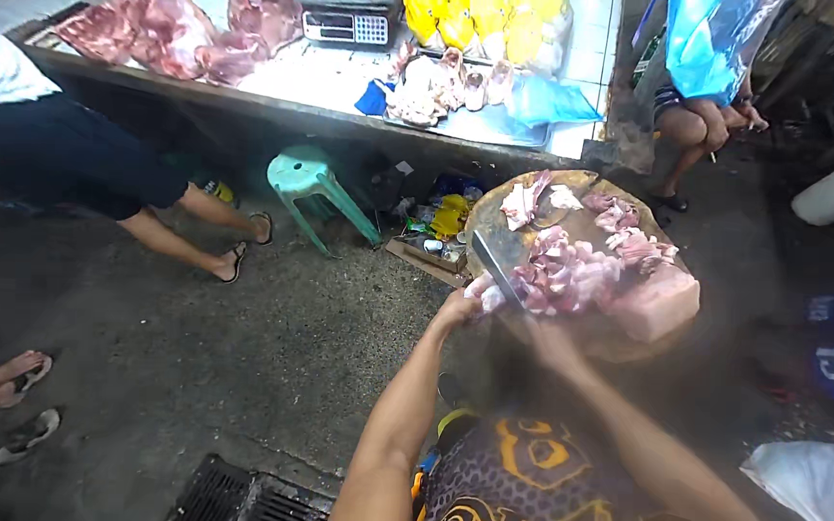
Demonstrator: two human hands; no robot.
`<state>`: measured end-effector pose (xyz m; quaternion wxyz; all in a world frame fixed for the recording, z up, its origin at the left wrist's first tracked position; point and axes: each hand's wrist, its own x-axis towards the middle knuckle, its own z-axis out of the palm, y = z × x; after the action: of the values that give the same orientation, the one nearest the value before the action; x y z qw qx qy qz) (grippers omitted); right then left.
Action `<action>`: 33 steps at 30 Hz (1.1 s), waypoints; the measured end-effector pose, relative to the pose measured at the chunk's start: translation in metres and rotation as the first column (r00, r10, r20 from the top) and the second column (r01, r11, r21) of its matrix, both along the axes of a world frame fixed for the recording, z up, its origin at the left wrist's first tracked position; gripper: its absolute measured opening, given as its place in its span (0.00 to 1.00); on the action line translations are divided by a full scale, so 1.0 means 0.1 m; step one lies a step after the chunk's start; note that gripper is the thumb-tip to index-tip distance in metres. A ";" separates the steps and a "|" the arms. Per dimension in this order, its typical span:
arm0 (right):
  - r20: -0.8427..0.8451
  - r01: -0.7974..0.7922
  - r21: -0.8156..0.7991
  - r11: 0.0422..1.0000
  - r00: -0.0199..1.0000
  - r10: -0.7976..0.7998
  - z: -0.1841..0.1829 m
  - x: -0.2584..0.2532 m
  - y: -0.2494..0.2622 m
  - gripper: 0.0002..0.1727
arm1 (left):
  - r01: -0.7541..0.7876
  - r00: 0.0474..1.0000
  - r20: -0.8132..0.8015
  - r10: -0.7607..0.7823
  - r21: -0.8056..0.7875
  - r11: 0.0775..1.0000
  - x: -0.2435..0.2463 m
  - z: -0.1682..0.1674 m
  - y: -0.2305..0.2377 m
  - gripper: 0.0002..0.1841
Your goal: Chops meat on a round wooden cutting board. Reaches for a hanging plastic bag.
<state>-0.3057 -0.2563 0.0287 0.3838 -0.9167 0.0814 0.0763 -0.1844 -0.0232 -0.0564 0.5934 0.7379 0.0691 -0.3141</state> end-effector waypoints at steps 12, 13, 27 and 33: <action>-0.253 0.173 -0.055 0.983 0.950 -0.181 0.06 -0.02 -0.31 0.42 | -0.044 0.993 0.115 -0.014 0.493 0.869 0.06 0.62 -0.54 0.35; -0.194 0.180 -0.016 0.983 0.964 -0.180 0.17 -0.06 -0.28 0.41 | -0.105 0.986 0.165 0.022 0.518 0.849 0.03 0.54 -0.50 0.37; 0.178 0.031 0.059 0.998 0.983 -0.041 0.13 -0.04 0.12 0.37 | -0.271 0.962 0.034 0.269 0.103 0.957 -0.17 0.15 -0.39 0.37; -0.363 0.054 -0.137 0.989 0.926 -0.101 -0.02 -0.25 -0.25 0.45 | -0.340 0.938 0.061 0.341 -0.031 0.940 -0.14 0.26 -0.43 0.29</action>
<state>-0.3308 -0.2809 0.0272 0.3066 -0.9041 0.1927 0.2269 -0.1985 -0.0659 -0.0309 0.6481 0.7187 0.1732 -0.1829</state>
